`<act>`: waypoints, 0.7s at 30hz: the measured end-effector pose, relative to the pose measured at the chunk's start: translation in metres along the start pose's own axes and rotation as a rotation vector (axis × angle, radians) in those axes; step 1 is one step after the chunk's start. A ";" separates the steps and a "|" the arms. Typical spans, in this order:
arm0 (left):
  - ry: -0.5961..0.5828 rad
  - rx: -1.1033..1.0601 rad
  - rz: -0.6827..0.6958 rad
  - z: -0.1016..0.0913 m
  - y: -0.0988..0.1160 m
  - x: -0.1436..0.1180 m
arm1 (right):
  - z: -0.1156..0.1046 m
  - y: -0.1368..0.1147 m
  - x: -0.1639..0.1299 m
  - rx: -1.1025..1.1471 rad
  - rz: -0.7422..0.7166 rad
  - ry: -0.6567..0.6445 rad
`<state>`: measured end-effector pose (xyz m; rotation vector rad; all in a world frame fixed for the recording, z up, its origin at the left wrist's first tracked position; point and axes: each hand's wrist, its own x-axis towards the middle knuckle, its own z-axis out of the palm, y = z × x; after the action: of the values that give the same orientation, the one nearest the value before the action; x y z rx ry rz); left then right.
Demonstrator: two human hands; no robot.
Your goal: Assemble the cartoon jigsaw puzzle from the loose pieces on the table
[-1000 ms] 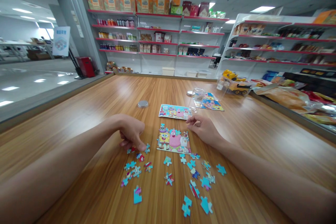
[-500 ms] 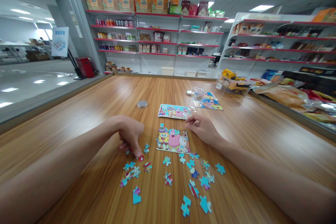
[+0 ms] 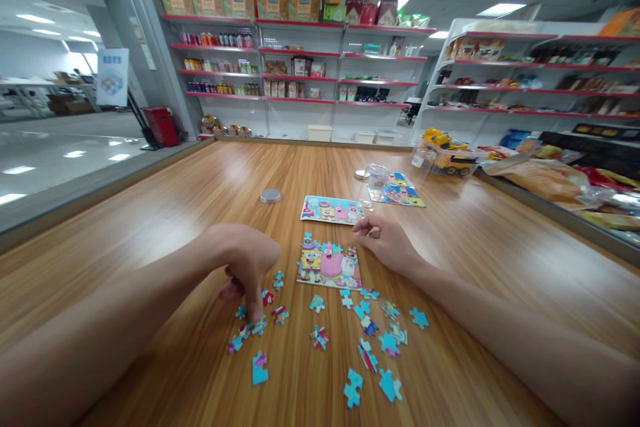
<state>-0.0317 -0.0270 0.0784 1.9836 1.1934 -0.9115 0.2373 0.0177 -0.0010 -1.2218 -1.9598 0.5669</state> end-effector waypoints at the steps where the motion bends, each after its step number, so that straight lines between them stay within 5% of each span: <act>1: 0.000 0.027 -0.003 0.002 0.003 -0.001 | 0.000 0.000 0.000 0.003 -0.004 -0.003; 18: 0.089 0.147 -0.006 0.023 0.035 -0.006 | 0.003 0.005 0.000 0.026 -0.015 -0.010; 21: 0.204 0.156 0.134 0.019 0.036 -0.006 | 0.003 0.004 0.000 0.029 -0.018 -0.003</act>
<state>-0.0057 -0.0591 0.0790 2.2973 1.1094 -0.7692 0.2374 0.0195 -0.0061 -1.1844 -1.9563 0.5860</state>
